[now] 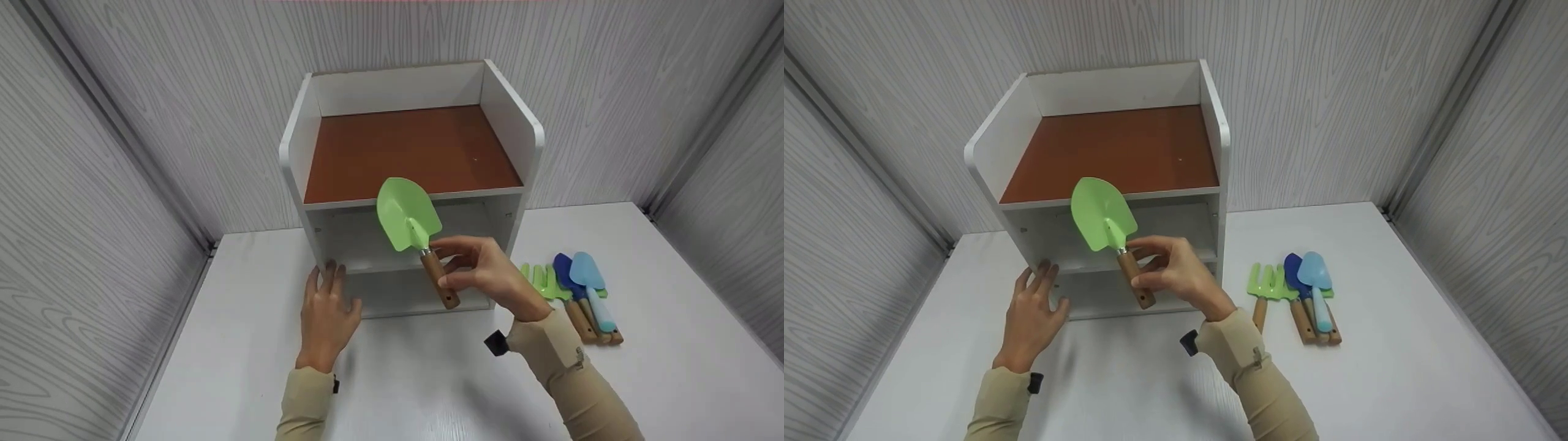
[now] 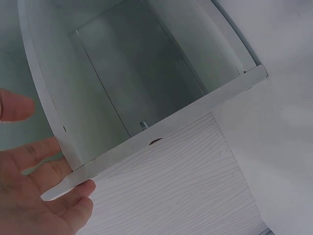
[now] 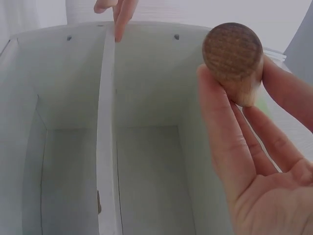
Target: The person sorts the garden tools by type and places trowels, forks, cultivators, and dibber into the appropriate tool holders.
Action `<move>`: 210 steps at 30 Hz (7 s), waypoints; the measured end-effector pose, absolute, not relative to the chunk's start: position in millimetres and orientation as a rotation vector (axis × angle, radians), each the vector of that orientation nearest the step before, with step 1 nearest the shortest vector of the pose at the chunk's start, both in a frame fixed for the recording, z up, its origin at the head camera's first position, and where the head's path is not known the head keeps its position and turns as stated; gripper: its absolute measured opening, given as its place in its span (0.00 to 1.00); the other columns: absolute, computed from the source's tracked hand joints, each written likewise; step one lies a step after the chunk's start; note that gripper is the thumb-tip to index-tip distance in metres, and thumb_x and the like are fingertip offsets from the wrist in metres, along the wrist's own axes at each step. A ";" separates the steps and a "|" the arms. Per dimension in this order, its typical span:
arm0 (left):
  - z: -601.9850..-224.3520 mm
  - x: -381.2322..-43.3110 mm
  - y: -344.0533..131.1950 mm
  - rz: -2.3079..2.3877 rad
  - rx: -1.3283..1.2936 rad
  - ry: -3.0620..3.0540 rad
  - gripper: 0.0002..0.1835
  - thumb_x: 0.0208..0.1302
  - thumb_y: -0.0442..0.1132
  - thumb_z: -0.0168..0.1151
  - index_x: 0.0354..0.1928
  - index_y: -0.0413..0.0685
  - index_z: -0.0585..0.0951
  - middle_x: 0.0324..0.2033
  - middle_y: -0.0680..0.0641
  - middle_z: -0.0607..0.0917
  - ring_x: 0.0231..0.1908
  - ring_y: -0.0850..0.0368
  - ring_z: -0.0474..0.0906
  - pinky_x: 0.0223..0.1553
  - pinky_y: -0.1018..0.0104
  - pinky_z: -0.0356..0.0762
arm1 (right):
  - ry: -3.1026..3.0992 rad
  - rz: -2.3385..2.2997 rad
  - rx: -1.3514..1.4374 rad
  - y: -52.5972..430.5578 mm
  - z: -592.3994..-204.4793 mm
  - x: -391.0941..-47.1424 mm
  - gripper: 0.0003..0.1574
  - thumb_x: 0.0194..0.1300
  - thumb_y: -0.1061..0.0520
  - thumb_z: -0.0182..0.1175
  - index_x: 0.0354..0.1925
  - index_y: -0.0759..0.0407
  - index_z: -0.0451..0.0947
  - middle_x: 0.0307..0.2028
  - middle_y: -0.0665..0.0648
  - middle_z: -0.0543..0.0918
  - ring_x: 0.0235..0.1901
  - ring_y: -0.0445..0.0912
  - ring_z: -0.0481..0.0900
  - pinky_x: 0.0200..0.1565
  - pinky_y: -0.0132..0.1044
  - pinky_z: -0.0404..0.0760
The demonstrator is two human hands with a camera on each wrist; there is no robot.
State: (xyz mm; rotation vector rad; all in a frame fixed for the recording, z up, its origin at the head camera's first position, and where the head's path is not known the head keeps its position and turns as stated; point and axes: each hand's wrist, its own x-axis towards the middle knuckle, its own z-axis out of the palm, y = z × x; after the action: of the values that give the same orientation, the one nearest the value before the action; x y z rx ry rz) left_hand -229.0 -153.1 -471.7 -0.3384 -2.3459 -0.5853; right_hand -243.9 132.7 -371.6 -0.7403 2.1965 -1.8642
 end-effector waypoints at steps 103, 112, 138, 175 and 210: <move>-476.5 -229.1 -146.0 -0.543 -0.333 -2.337 0.28 0.54 0.26 0.68 0.59 0.25 0.77 0.60 0.28 0.77 0.58 0.25 0.73 0.48 0.42 0.81 | 1.992 -2.107 -0.089 6.7 -248.9 -338.7 0.20 0.64 0.62 0.70 0.52 0.72 0.80 0.44 0.60 0.82 0.31 0.44 0.80 0.39 0.33 0.84; -476.5 -228.5 -148.9 -0.554 -0.307 -2.333 0.29 0.53 0.25 0.70 0.60 0.25 0.77 0.60 0.28 0.77 0.59 0.25 0.72 0.50 0.41 0.80 | 1.906 -2.106 -0.203 5.3 -249.3 -337.1 0.25 0.67 0.61 0.67 0.58 0.72 0.75 0.52 0.62 0.79 0.47 0.48 0.81 0.48 0.34 0.83; -473.5 -225.3 -149.7 -0.568 -0.279 -2.335 0.29 0.55 0.26 0.67 0.61 0.25 0.76 0.61 0.29 0.77 0.60 0.25 0.71 0.47 0.41 0.81 | 1.917 -2.022 -0.255 1.4 -245.6 -335.6 0.28 0.66 0.73 0.62 0.64 0.71 0.74 0.58 0.64 0.80 0.52 0.47 0.83 0.49 0.32 0.82; -471.9 -224.3 -149.3 -0.568 -0.310 -2.369 0.31 0.52 0.23 0.68 0.61 0.24 0.75 0.62 0.27 0.76 0.60 0.25 0.70 0.50 0.40 0.79 | 1.772 -2.078 -0.473 89.9 -258.2 -292.5 0.32 0.69 0.68 0.60 0.69 0.71 0.67 0.59 0.71 0.78 0.50 0.56 0.85 0.44 0.52 0.86; -473.3 -226.1 -150.0 -0.568 -0.327 -2.356 0.28 0.56 0.24 0.62 0.61 0.24 0.75 0.62 0.27 0.75 0.59 0.24 0.71 0.50 0.39 0.79 | 1.762 -2.088 -0.580 141.0 -323.7 -261.7 0.26 0.69 0.67 0.58 0.65 0.65 0.71 0.58 0.69 0.79 0.49 0.56 0.86 0.45 0.58 0.84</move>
State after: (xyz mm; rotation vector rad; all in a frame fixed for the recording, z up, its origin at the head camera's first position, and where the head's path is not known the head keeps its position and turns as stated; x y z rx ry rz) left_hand -226.1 -150.0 -473.3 -0.3269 -2.3555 -0.5676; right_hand -261.7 141.0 -323.7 -0.5801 1.7615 -2.0884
